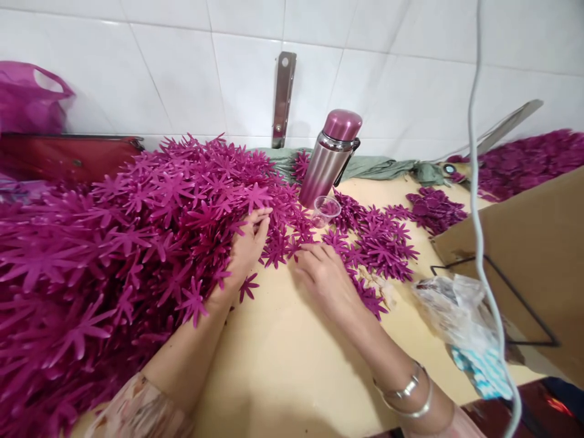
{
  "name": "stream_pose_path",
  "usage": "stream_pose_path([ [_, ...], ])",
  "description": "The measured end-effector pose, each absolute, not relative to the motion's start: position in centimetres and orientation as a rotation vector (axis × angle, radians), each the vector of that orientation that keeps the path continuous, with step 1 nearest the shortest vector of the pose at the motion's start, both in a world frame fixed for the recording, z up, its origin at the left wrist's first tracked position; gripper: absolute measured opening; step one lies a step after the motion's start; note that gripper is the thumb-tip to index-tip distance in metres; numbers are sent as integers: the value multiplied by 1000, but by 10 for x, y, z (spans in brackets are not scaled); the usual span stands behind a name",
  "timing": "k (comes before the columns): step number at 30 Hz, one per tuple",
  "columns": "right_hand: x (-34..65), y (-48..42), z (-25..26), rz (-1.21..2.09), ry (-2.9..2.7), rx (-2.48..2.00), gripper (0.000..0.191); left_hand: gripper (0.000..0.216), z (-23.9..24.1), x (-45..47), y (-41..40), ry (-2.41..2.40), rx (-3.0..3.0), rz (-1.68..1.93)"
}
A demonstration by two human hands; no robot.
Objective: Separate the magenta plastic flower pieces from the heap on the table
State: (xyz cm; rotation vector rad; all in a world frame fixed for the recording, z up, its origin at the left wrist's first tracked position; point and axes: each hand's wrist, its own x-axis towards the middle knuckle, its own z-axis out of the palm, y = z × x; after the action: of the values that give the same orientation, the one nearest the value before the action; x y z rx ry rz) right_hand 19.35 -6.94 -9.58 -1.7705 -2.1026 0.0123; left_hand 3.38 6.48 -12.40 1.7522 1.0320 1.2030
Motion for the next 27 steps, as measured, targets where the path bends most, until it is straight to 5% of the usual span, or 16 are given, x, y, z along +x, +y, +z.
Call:
stream_pose_path([
  [4,163,-42,-111,15,-2113,-1784,41,27,-126,29,71,1040,1808,1266],
  [10,163,-37,-123,-134,-2220,-1787,33,28,-129,18,84,1049,1909,1307],
  [19,228,-52,-69,118,-1939,-1842,45,32,-99,3,72,898,1763,984],
  [27,233,-50,-33,358,-1886,-1625,35,29,-93,-3,73,822,1751,780],
])
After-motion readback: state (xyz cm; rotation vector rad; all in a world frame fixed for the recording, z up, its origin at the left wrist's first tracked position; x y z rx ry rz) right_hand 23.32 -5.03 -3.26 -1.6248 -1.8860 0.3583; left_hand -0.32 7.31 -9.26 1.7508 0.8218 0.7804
